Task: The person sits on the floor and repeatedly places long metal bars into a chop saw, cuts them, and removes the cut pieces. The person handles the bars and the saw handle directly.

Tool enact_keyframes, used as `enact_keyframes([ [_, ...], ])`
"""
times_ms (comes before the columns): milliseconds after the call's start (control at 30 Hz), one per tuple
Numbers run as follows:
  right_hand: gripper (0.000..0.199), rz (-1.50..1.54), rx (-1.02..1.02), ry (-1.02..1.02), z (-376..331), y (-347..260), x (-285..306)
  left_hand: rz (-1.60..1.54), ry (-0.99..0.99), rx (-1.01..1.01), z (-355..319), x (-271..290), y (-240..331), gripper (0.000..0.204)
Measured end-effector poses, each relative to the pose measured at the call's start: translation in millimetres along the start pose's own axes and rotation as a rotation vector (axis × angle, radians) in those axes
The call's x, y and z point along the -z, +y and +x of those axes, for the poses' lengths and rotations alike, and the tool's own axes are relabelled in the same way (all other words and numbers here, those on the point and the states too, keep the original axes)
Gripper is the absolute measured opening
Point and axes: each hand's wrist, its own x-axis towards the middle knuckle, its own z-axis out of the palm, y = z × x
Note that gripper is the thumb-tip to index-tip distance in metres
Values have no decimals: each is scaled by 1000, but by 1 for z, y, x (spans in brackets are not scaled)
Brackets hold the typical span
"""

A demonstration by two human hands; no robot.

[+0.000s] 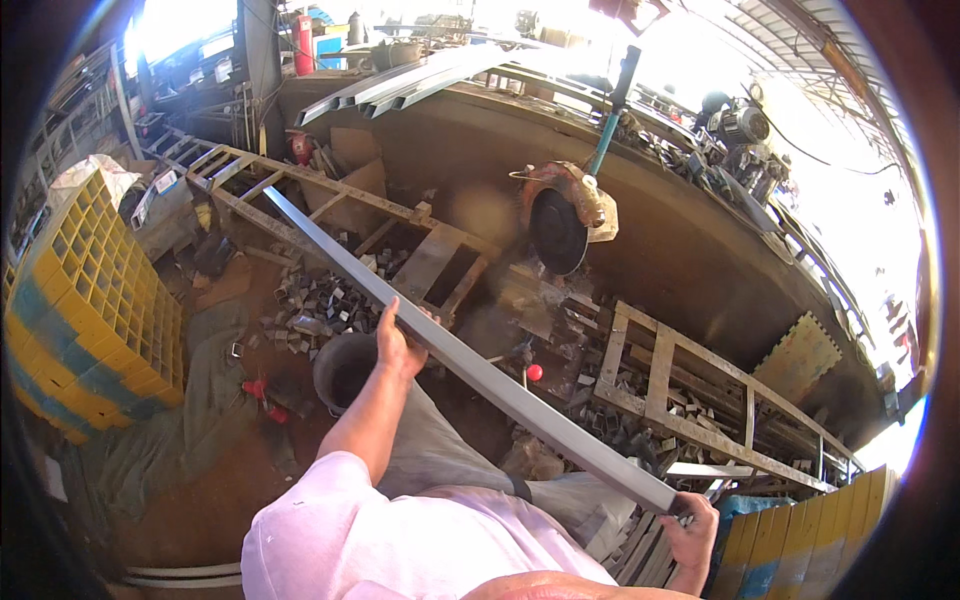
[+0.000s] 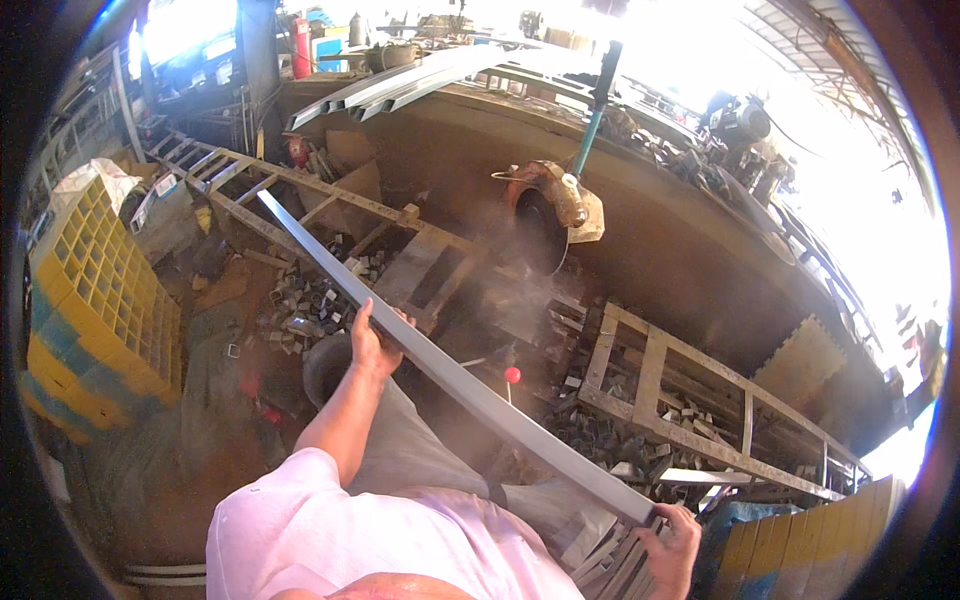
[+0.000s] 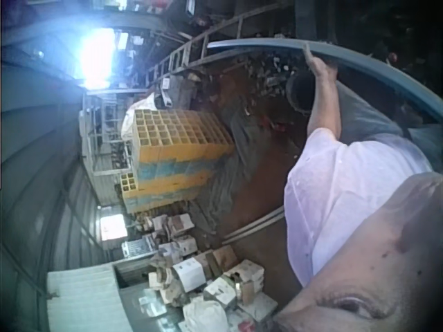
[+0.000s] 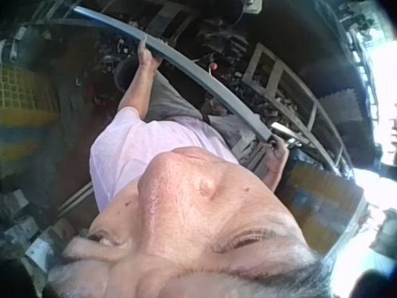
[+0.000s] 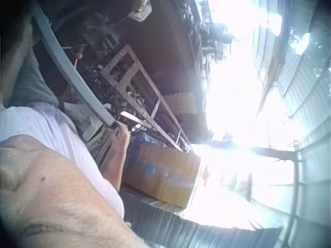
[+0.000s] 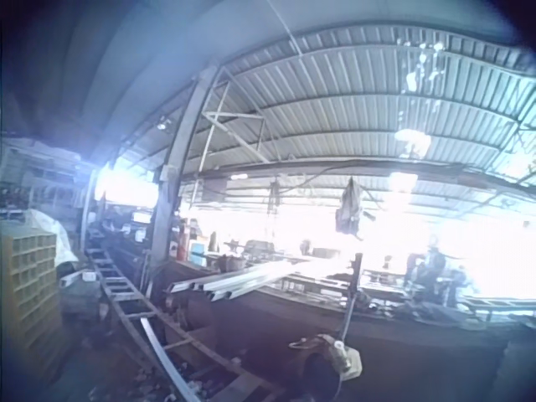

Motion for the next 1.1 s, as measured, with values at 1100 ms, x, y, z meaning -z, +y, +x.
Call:
enact_keyframes([
  [1100, 49, 175, -156, -9, 5, -155, 39, 450, -585, -94, 158, -221, -56, 59],
])
